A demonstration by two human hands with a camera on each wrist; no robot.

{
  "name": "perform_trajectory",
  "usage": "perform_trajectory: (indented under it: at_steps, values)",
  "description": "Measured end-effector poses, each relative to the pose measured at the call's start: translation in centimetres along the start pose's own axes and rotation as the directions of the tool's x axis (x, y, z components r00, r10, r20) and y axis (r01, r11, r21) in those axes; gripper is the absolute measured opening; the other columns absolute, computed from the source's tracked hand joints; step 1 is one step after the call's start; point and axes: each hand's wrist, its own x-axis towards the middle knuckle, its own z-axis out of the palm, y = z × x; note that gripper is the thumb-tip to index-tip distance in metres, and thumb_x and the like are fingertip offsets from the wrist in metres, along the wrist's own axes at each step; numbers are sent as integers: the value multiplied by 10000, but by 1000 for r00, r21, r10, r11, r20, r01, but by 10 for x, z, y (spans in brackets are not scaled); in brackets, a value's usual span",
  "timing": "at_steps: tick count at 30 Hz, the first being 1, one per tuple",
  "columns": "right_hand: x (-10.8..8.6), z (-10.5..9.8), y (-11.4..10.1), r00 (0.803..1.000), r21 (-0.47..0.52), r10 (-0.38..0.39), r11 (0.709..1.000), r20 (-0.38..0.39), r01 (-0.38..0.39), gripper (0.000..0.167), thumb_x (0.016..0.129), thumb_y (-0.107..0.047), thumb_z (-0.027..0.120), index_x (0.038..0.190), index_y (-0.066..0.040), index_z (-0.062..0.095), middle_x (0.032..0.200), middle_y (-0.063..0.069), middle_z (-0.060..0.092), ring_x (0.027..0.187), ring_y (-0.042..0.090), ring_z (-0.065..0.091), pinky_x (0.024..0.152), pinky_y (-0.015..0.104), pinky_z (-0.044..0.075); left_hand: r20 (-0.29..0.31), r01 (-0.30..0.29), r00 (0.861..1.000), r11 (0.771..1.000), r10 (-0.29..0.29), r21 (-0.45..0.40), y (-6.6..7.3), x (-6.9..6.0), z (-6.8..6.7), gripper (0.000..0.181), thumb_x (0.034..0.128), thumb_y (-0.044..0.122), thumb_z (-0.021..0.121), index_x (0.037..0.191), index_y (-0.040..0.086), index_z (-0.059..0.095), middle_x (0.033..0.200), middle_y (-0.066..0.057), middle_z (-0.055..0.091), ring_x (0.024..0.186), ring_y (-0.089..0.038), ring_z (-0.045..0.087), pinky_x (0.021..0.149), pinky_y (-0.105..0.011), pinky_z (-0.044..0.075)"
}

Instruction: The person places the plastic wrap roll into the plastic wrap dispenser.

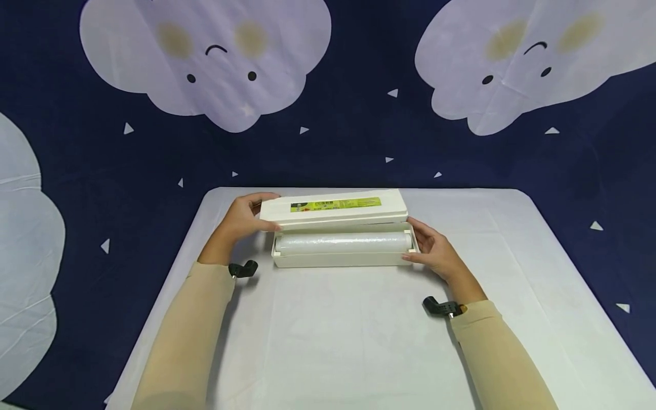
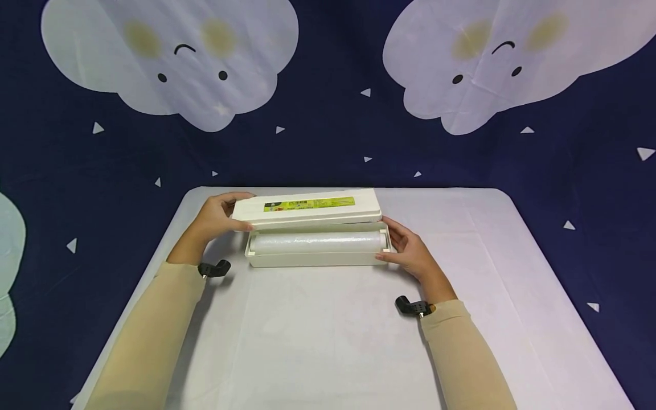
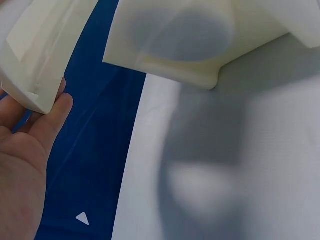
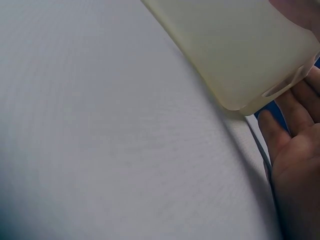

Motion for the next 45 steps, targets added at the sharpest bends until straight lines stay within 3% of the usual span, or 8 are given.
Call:
perform_trajectory:
  at_steps: [9,17,24,29,35,40,45]
  values:
    - [0,1,-4,1000,-16,6,1000,-12,-6,1013,761,205,843,1619,22,336,1645,223,351,1519,299,336,1170,298,347,21,-38,999,999,38,-26,-3,-5,5,785,618,-53,1000,1339,-15,692,1296,-143,683,1055,-265,659,864,-261,554]
    - [0,0,-4,1000,-16,17,1000,-4,-17,1027,759,203,846,1625,15,326,1641,208,366,1507,270,362,1154,285,372,40,-27,999,999,28,-30,-4,-11,9,783,622,-28,1007,1341,10,700,1302,-128,688,1076,-275,661,888,-279,553]
    - [3,-1,-10,1000,1,4,1000,-2,-4,1133,763,248,805,1670,-8,176,1643,241,324,1481,260,400,1159,274,362,47,-67,996,996,71,-65,-7,-13,13,778,621,-35,1010,1336,10,705,1294,-119,698,1106,-278,660,941,-333,543]
    - [7,1,-20,999,-75,9,997,-52,-13,1203,771,182,851,1695,-85,127,1673,200,261,1500,371,348,1159,261,355,50,-71,996,994,76,-78,-7,-14,16,780,619,-36,1012,1335,12,706,1302,-108,697,1130,-273,651,962,-349,536]
    - [15,4,-32,996,-164,-85,983,-24,80,1178,759,190,856,1689,-99,194,1694,188,241,1490,445,328,1166,265,352,42,-70,996,994,73,-82,-7,-17,18,791,608,-50,1011,1335,8,707,1308,-114,695,1132,-268,649,949,-307,536]
    - [21,7,-42,991,-193,-135,972,13,135,1113,754,206,848,1665,-44,257,1694,206,248,1485,374,371,1160,250,353,41,-85,995,992,89,-94,-6,-18,19,794,610,-58,1006,1341,0,701,1315,-125,691,1128,-277,649,936,-290,538]
    - [26,9,-48,994,-221,-107,969,11,107,1077,740,178,876,1639,-8,313,1679,178,307,1427,232,461,1103,223,408,41,-80,996,993,84,-92,-5,-20,20,793,603,-56,1009,1334,20,712,1328,-103,686,1143,-277,647,945,-300,539]
